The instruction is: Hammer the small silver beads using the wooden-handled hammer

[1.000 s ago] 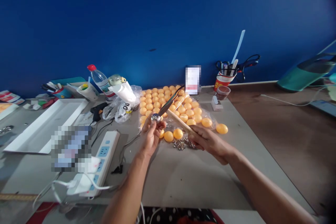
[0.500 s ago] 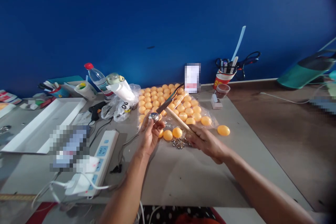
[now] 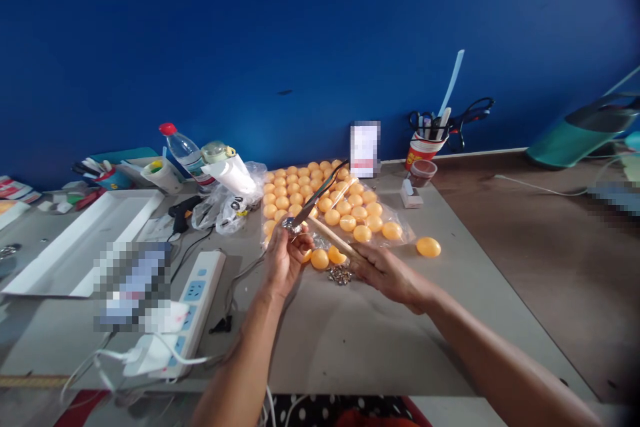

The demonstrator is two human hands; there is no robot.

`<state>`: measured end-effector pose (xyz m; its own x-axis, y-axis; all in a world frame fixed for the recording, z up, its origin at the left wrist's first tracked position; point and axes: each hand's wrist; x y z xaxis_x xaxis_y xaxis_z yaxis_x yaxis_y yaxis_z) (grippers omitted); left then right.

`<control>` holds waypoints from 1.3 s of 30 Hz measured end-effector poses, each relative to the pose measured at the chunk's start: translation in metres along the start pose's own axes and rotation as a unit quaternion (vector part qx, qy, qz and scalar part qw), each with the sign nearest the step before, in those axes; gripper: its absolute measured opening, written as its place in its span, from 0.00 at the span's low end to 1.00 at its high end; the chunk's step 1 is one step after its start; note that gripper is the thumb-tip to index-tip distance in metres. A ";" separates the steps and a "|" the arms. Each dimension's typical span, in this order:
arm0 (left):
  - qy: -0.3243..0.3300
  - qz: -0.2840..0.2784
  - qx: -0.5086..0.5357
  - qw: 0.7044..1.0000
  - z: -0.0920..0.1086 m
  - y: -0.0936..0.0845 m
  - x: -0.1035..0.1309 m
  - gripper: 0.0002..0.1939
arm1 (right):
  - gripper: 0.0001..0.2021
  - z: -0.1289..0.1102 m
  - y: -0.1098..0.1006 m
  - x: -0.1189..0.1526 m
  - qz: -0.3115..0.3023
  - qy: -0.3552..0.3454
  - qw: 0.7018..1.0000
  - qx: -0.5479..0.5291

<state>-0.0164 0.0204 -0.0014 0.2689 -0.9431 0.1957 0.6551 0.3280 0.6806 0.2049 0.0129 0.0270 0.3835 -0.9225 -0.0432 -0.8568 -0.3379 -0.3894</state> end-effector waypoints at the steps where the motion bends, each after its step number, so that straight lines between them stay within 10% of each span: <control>1: 0.000 0.001 -0.001 1.000 0.000 0.000 0.000 0.25 | 0.10 0.000 0.000 0.000 0.004 0.002 1.000 -0.003; 39: -0.001 0.006 -0.015 1.000 -0.001 0.002 0.002 0.21 | 0.09 -0.004 0.003 0.000 0.037 -0.044 0.996 0.061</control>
<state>-0.0137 0.0191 0.0000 0.2755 -0.9393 0.2046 0.6722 0.3404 0.6575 0.2006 0.0114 0.0291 0.3543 -0.9224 -0.1539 -0.8374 -0.2396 -0.4913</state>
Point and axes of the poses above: each hand's wrist, its own x-axis away from the middle knuckle, its own y-axis out of the palm, z = x × y, and after that the axes turned 13 degrees about z, right-handed
